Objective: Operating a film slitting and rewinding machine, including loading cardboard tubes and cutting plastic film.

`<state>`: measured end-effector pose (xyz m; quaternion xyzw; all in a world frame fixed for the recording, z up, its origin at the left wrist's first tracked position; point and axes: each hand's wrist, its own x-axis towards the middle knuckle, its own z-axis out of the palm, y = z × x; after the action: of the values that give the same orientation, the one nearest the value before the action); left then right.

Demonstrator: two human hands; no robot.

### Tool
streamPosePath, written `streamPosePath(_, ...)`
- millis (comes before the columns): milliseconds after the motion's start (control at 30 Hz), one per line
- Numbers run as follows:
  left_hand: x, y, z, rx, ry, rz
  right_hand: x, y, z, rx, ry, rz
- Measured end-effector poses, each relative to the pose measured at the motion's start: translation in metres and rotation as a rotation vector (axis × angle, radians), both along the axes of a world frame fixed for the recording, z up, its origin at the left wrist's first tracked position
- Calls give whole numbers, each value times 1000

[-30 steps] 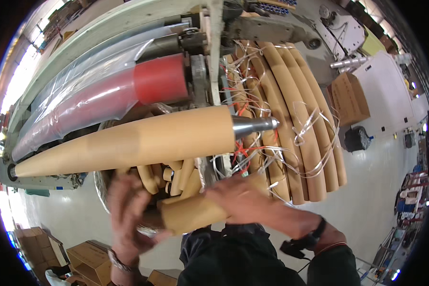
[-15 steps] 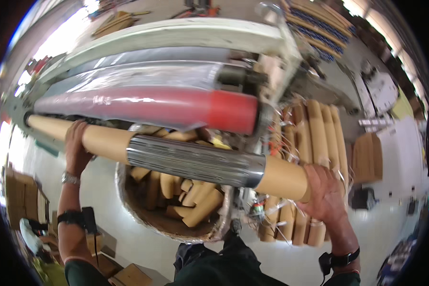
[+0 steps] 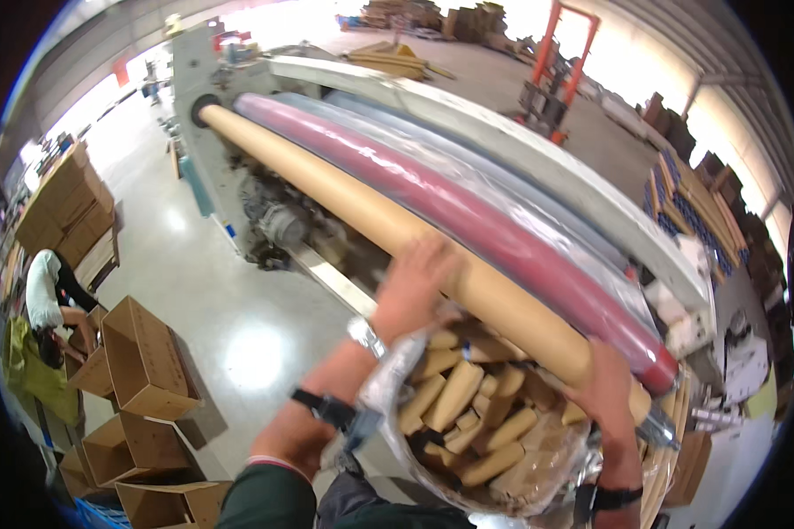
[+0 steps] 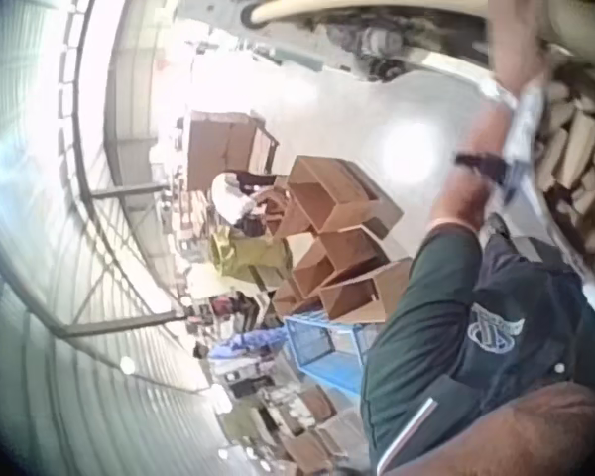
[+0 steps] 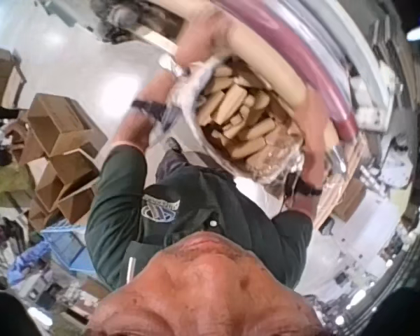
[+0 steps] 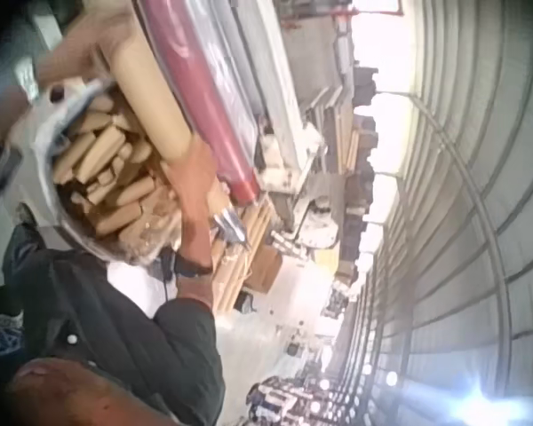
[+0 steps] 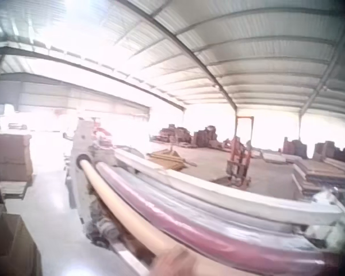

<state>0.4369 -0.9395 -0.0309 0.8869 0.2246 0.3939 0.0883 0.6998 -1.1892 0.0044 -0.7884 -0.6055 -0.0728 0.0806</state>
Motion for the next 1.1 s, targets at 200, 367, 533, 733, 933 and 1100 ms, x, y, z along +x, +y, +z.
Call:
streamPosePath(200,-184,-23,-81,-569,-16,-23,-63,44,4,43,-161,-131)
streamPosePath(367,-327,74,-122,-725,-69,322,-141,181,-6,85,-64,-138)
streamPosePath(533,-423,227,-106,-573,-249,490,-228,347,11,-47,112,-67)
streamPosePath(733,-538,413,-105,-675,-532,649,-340,531,28,-219,202,37)
streamPosePath(933,-631,575,-83,-635,-718,806,-408,658,28,-229,300,121)
streamPosePath(1100,-704,743,-85,-491,-671,877,-443,742,23,-58,461,223)
